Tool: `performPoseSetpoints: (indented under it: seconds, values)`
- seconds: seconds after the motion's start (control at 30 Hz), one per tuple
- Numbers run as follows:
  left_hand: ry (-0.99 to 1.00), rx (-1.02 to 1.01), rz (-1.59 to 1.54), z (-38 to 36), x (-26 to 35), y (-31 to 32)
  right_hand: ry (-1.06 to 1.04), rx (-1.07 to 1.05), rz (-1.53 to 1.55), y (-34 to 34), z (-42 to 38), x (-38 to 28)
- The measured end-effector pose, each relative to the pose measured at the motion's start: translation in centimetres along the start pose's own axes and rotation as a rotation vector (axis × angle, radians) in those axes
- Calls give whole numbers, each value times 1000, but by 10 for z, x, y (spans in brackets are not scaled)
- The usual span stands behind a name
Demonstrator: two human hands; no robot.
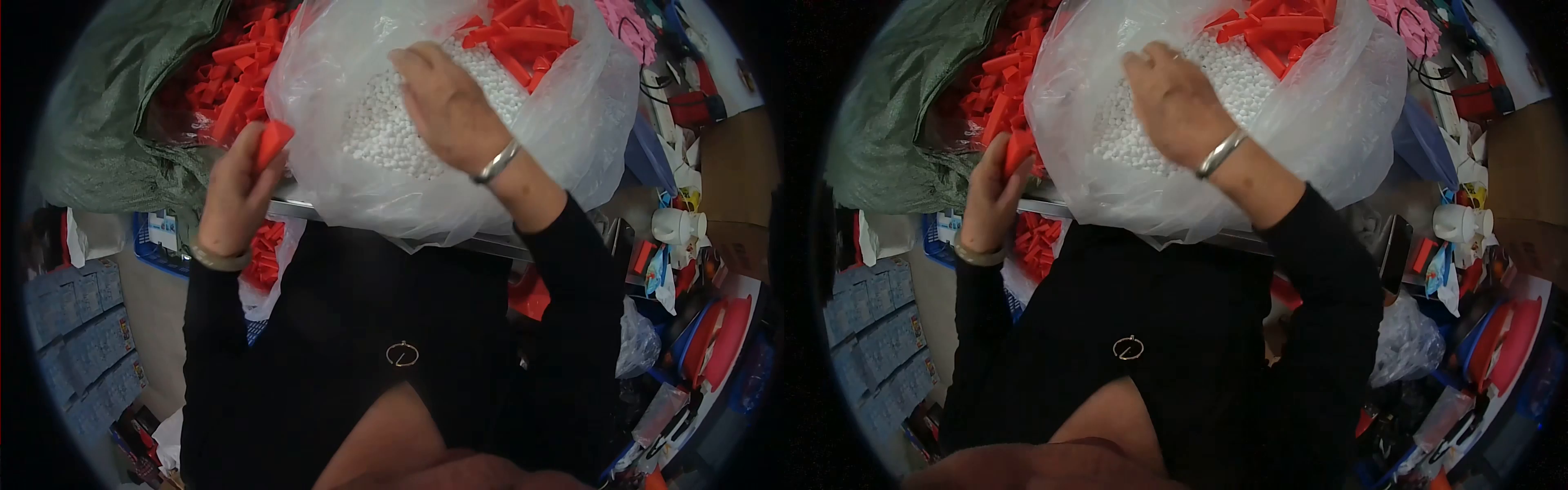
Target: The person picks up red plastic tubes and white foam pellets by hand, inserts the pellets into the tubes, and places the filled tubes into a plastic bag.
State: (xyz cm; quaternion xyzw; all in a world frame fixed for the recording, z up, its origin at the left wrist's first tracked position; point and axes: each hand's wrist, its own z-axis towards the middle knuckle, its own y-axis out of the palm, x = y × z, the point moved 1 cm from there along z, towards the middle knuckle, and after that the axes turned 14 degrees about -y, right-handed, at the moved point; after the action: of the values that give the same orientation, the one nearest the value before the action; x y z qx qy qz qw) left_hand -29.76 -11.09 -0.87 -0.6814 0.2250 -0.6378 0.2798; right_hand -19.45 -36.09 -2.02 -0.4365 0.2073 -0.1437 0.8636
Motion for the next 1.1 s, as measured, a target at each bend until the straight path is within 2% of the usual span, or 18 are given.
performPoseSetpoints:
  seconds: [0.03, 0.1, 0.13, 0.2, 0.27, 0.4, 0.47, 0.5, 0.57, 0.6, 0.67, 0.8, 0.87, 0.9, 0.97, 1.0, 1.07, 1.1]
  values:
    - [-14, -47, 150, -9, -9, -22, 46, -203, -227, -1, 2, 31]
    - [-131, -79, 545, -37, -39, -56, 94, -464, -570, -1, 5, 75]
    - [-137, -77, 546, -46, -46, -65, 89, -464, -566, 4, 5, 96]
    - [-65, 42, 869, -59, -55, -77, 30, -483, -761, 29, -2, 141]
    - [-94, 57, 743, -62, -64, -77, -31, -502, -956, 43, 0, 150]
    - [-134, 32, 393, -48, -55, -65, -6, -518, -1028, 40, 7, 122]
    - [-90, 52, 342, -37, -45, -59, -53, -703, -857, 26, 11, 108]
    - [-51, 79, 292, -32, -39, -56, -52, -710, -857, 21, 10, 101]
    - [4, 104, 256, -21, -25, -52, 76, -656, -585, 15, 6, 85]
    - [63, 135, 225, -16, -19, -50, 73, -660, -584, 15, 2, 75]
    - [90, 133, 171, -7, -12, -44, 260, -758, -470, 20, -7, 60]
    - [218, 133, 120, 1, 0, -36, 365, -748, -374, 37, -29, 53]
    - [227, 131, 113, 3, 1, -34, 406, -682, 6, 47, -31, 41]
    - [235, 135, 106, 4, 1, -33, 404, -685, 9, 54, -32, 33]
    - [248, 144, 104, 6, 2, -29, 450, -484, 379, 66, -31, 15]
    - [267, 152, 102, 8, 4, -26, 448, -485, 384, 70, -28, 13]
    - [280, 141, 84, 10, 14, -18, 609, -433, 724, 78, -22, 12]
    - [298, 130, 61, 11, 19, -13, 607, -431, 729, 73, -20, 12]
